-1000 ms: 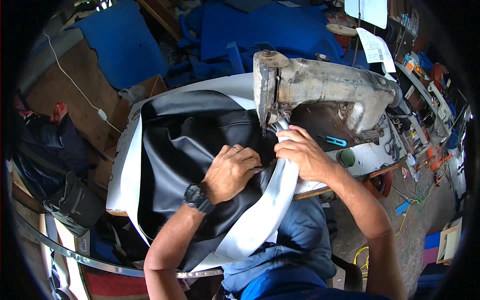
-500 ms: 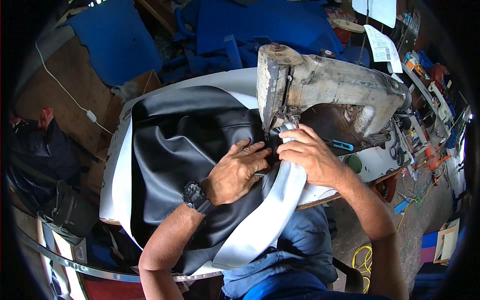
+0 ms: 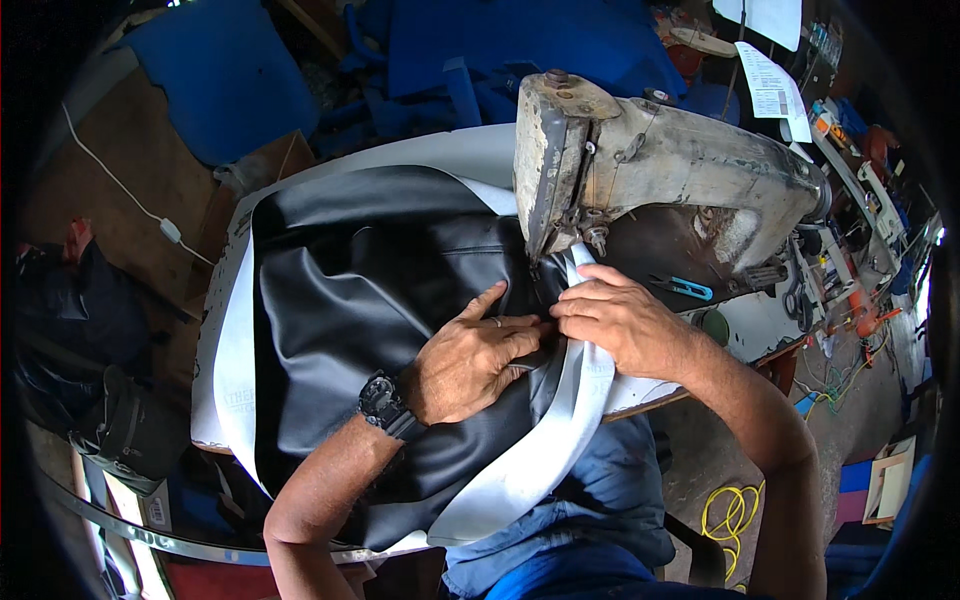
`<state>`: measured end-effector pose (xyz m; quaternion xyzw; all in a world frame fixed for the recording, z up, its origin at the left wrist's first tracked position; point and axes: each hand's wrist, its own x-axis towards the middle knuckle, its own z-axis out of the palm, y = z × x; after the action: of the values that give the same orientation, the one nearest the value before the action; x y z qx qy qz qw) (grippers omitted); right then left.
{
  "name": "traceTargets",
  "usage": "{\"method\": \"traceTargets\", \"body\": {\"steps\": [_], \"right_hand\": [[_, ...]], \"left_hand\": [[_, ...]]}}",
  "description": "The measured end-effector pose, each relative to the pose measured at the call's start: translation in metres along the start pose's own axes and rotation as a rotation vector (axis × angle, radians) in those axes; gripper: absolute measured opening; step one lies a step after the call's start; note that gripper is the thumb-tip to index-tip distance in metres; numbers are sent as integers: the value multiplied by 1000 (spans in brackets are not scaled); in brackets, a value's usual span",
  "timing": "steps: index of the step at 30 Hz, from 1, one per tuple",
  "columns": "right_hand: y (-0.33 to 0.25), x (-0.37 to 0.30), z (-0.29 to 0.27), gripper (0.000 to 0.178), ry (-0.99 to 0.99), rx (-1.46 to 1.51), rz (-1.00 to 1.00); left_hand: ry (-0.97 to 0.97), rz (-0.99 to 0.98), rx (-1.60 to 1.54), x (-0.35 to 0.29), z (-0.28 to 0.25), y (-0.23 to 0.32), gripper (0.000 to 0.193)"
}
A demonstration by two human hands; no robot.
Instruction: The person sews two pieces of vinyl material together using an industrial sewing machine.
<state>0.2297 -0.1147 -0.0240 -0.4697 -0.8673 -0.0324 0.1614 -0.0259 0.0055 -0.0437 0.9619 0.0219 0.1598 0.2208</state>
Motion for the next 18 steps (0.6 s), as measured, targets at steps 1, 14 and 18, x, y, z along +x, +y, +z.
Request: {"method": "traceTargets", "body": {"steps": [1, 14, 18], "right_hand": [[0, 0, 1, 18, 4, 11, -3], [1, -4, 4, 21, 38, 30, 10], [5, -2, 7, 21, 48, 19, 10]], "left_hand": [[-3, 14, 6, -1, 0, -1, 57], [-72, 60, 43, 3, -7, -11, 53], [-72, 48, 53, 4, -8, -14, 52]]}}
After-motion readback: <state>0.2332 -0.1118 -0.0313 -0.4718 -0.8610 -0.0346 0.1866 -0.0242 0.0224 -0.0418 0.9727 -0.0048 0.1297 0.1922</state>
